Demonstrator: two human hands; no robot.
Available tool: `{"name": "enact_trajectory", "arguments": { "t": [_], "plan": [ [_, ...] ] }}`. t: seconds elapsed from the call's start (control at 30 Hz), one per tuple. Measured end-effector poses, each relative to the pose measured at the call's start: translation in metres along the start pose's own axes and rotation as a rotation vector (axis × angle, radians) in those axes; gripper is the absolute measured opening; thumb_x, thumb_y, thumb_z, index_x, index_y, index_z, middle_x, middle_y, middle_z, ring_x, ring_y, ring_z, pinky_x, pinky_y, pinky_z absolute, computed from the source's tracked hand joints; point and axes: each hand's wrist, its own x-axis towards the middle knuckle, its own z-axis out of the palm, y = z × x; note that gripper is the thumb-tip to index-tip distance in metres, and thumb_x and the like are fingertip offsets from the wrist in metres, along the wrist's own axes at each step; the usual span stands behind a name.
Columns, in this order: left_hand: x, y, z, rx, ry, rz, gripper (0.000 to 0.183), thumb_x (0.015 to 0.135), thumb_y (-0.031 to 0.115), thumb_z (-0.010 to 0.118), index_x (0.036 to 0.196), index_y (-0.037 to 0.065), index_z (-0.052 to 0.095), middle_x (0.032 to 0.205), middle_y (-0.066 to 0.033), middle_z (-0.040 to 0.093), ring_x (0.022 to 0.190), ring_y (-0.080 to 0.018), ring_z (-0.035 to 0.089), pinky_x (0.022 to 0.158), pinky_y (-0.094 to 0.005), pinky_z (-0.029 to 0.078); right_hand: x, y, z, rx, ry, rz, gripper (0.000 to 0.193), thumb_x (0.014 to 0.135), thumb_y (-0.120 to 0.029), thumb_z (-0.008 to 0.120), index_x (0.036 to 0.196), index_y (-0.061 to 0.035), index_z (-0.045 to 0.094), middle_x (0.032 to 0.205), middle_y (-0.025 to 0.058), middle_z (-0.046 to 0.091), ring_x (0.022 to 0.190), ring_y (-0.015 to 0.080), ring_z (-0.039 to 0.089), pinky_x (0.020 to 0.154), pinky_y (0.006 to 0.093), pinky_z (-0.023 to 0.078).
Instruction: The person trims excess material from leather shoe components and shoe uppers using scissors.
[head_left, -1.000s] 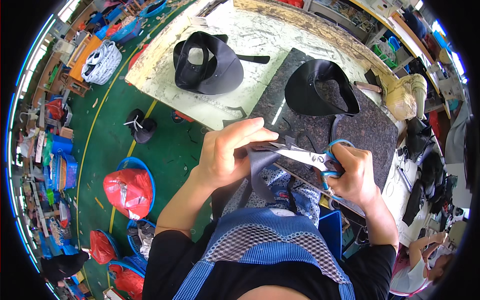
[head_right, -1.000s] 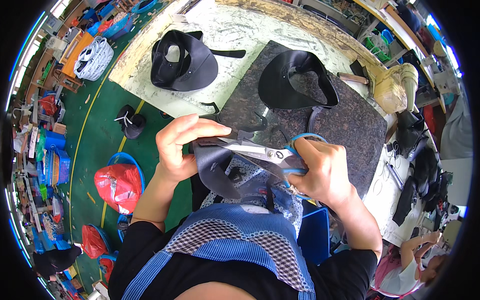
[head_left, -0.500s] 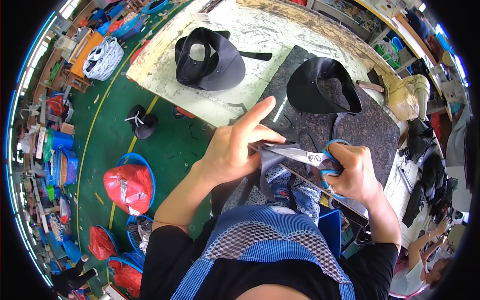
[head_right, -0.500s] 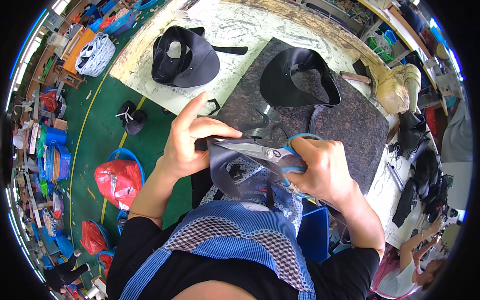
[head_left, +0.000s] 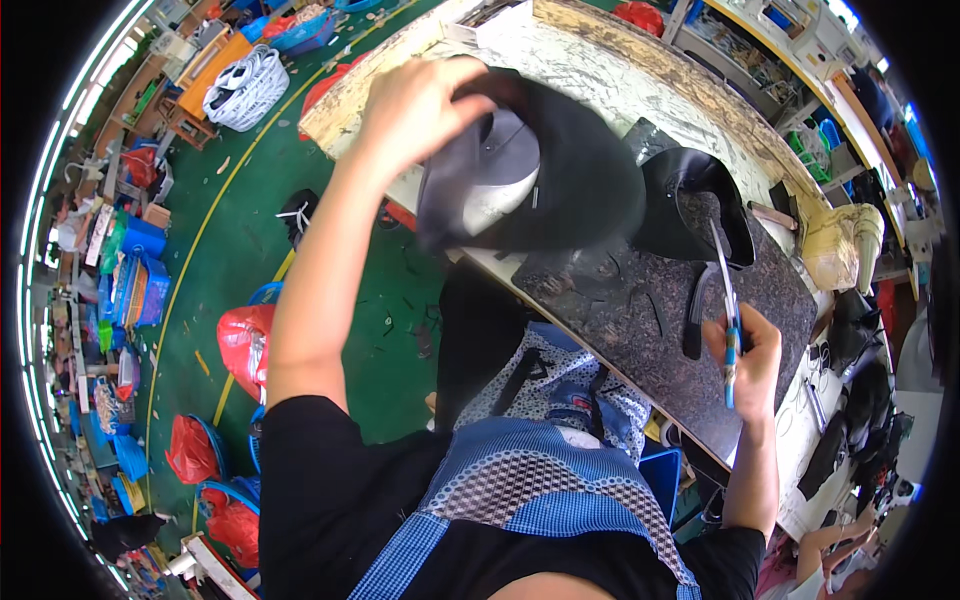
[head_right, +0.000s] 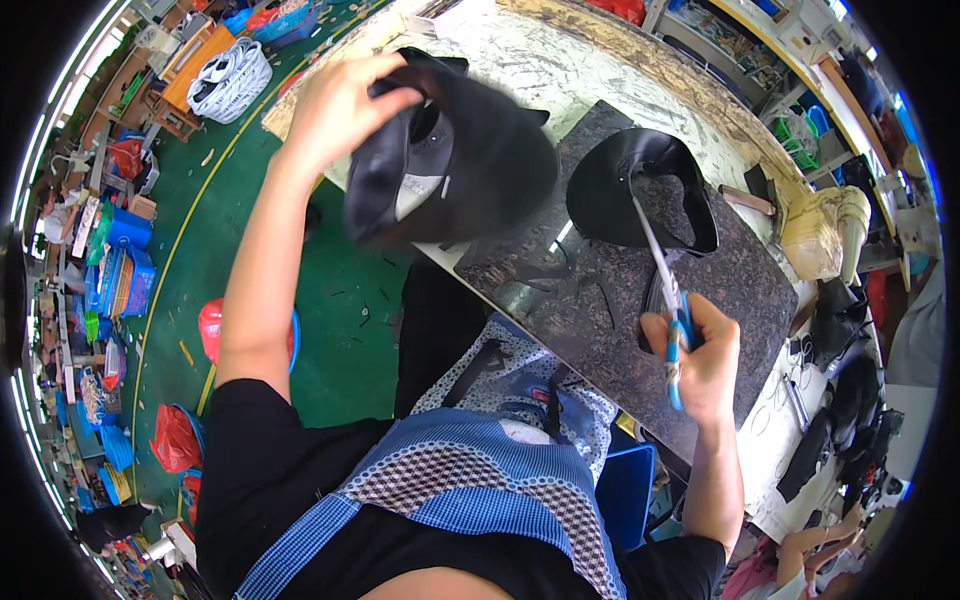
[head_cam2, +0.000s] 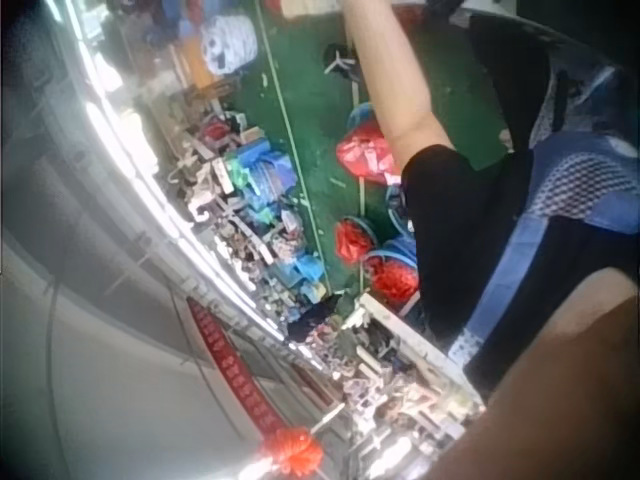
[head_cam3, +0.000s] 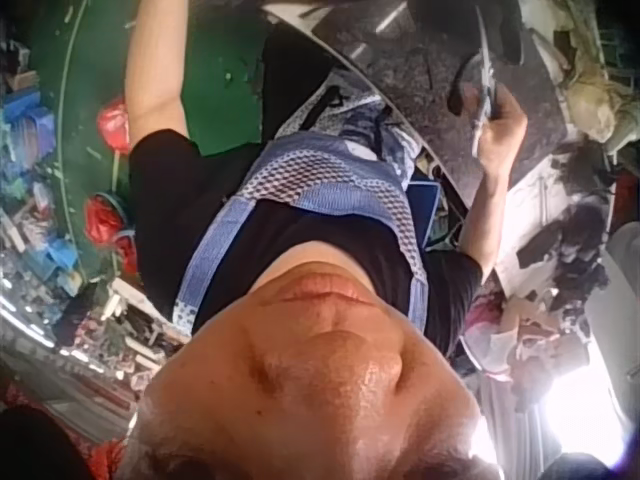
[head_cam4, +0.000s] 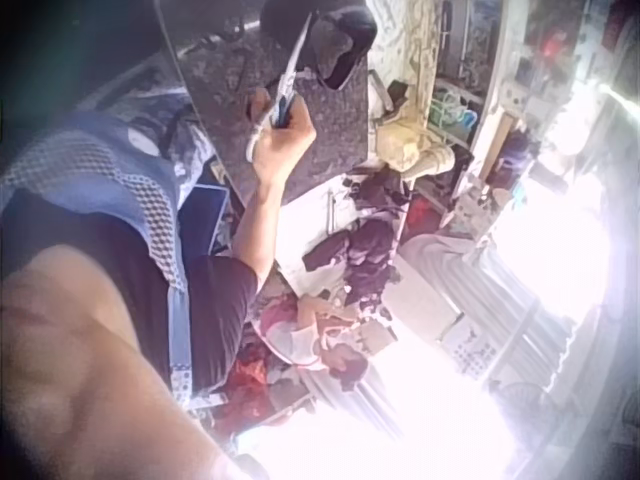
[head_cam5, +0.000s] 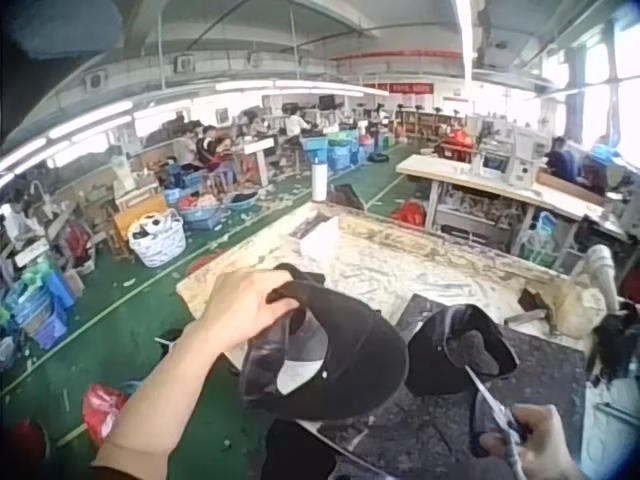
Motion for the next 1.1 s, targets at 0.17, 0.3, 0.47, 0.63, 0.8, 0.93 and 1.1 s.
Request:
{"name": "enact_trajectory", "arguments": {
  "t": [0.17, 0.3, 0.47, 0.63, 0.8, 0.93, 1.1],
  "plan": [
    [0.028, -0.098, 0.097, -0.049, 0.029, 0.050, 0.038, 0.080, 0.010, 0.071, 0.116, 0.015, 0.060, 0.104, -0.0086, 0.064, 0.101, -0.0303, 0.064, 0.086, -0.0406, 0.051, 0.027, 0.033, -0.020, 0.041, 0.121, 0.116, 0.034, 0.085, -0.024, 0.074, 0.069, -0.0053, 0.051, 0.060, -0.0054, 0.043, 0.059, 0.0036, 0.036, 0.051, 0.0246, 0.028],
    [0.044, -0.090, 0.109, 0.081, 0.174, 0.029, 0.033, 0.082, 0.000, 0.062, 0.111, 0.016, 0.063, 0.104, -0.0089, 0.062, 0.096, -0.0299, 0.064, 0.083, -0.0411, 0.051, 0.062, 0.058, -0.038, -0.043, 0.339, 0.060, 0.043, 0.084, -0.037, 0.076, 0.074, -0.0046, 0.050, 0.064, -0.0014, 0.045, 0.062, 0.0090, 0.042, 0.055, 0.0284, 0.035],
    [0.067, -0.058, 0.100, 0.224, 0.321, 0.080, 0.042, 0.081, 0.001, 0.061, 0.120, 0.014, 0.062, 0.109, -0.0106, 0.061, 0.104, -0.0313, 0.060, 0.091, -0.0422, 0.048, 0.105, 0.070, -0.024, -0.225, 0.358, 0.107, 0.053, 0.070, -0.037, 0.086, 0.087, -0.0006, 0.051, 0.075, 0.0134, 0.057, 0.069, 0.0227, 0.053, 0.069, 0.0375, 0.047],
    [0.028, 0.037, 0.076, -0.505, 0.127, 0.074, 0.025, 0.088, 0.014, 0.068, 0.113, 0.007, 0.066, 0.109, -0.0083, 0.067, 0.101, -0.0211, 0.064, 0.090, -0.0328, 0.050, 0.109, 0.068, -0.012, -0.223, 0.482, -0.037, 0.033, 0.076, -0.015, 0.076, 0.096, -0.0004, 0.053, 0.085, 0.0200, 0.064, 0.079, 0.0329, 0.064, 0.074, 0.0390, 0.049],
    [-0.017, 0.139, 0.063, -1.823, -0.564, -0.086, 0.063, 0.098, 0.045, 0.056, 0.133, -0.007, 0.047, 0.130, -0.0219, 0.058, 0.120, -0.0268, 0.058, 0.102, -0.0381, 0.047, 0.088, 0.008, -0.003, -0.369, 0.552, -0.801, 0.036, 0.062, 0.006, 0.069, 0.095, -0.0013, 0.057, 0.095, 0.0144, 0.066, 0.078, 0.0322, 0.061, 0.068, 0.0390, 0.049],
    [-0.024, 0.148, 0.056, -2.454, -0.467, -0.378, 0.063, 0.101, 0.051, 0.043, 0.134, -0.003, 0.049, 0.127, -0.0182, 0.060, 0.116, -0.0259, 0.059, 0.104, -0.0409, 0.046, 0.073, -0.013, 0.009, -0.477, 0.516, -1.214, 0.020, 0.067, -0.004, 0.069, 0.080, -0.0057, 0.054, 0.098, 0.0131, 0.069, 0.090, 0.0312, 0.069, 0.070, 0.0388, 0.053],
    [-0.044, 0.147, 0.054, -1.553, -0.012, -0.066, 0.038, 0.099, 0.014, 0.055, 0.134, -0.001, 0.050, 0.128, -0.0102, 0.059, 0.115, -0.0161, 0.058, 0.099, -0.0325, 0.046, 0.050, -0.013, 0.020, -0.127, 0.345, -0.953, 0.046, 0.065, -0.017, 0.087, 0.087, -0.0056, 0.048, 0.099, 0.0155, 0.067, 0.081, 0.0289, 0.065, 0.067, 0.0365, 0.051]
  ]
}}
